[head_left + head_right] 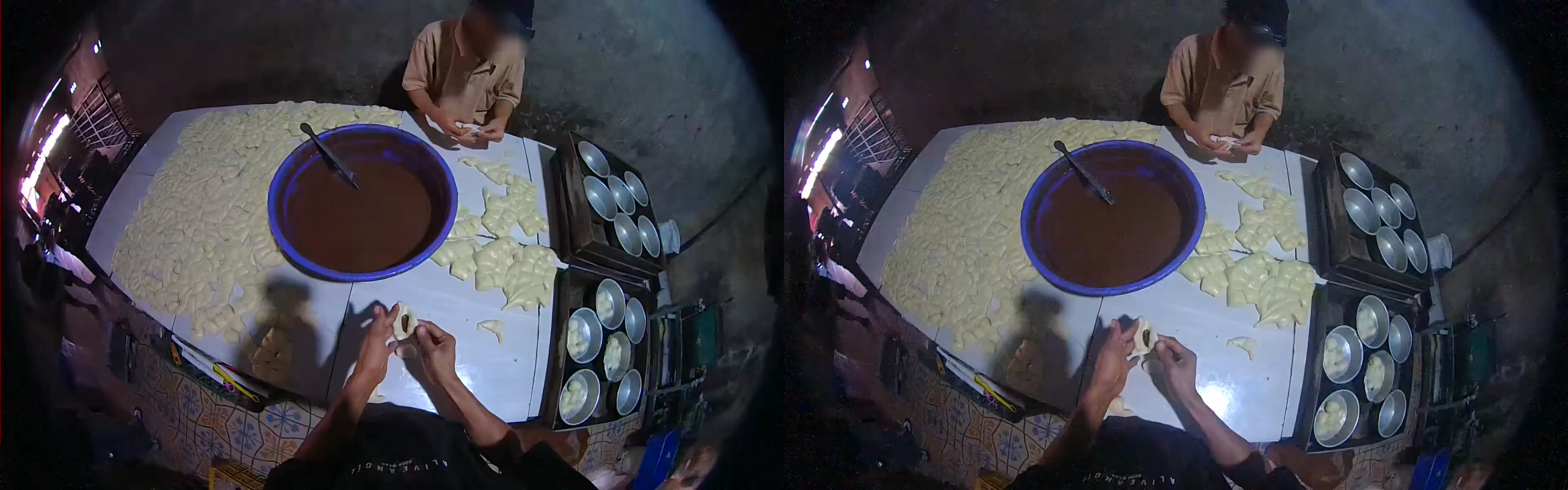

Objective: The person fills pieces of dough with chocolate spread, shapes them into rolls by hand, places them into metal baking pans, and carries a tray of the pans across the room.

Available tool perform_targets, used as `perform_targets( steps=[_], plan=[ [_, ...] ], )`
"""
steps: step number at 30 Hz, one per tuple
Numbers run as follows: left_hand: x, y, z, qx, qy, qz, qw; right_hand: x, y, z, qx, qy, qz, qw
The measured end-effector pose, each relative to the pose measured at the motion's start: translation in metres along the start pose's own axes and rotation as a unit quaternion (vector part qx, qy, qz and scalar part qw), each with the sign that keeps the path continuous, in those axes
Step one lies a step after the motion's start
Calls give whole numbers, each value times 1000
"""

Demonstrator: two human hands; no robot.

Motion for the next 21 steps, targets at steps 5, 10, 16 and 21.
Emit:
perform_targets(
  steps=[5,10,16,21],
  plan=[
    [20,-4,-12,-246,176,-35,953,24,-3,-11,424,-361,-80,826],
    [32,-7,-16,-190,224,-72,953,17,-14,-23,128,-259,-64,955],
    [38,-8,-23,-64,95,-50,992,37,-5,-21,219,-284,-159,920],
    [34,-24,-38,-233,214,-2,949,30,-18,8,272,-142,-100,946]
  ],
)
Point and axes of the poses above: each hand's wrist, its own x-axis away from the middle knuckle, its own y-axis out of the palm, z = x × y, the point moved 3 cm from there along -x, towards the middle knuckle
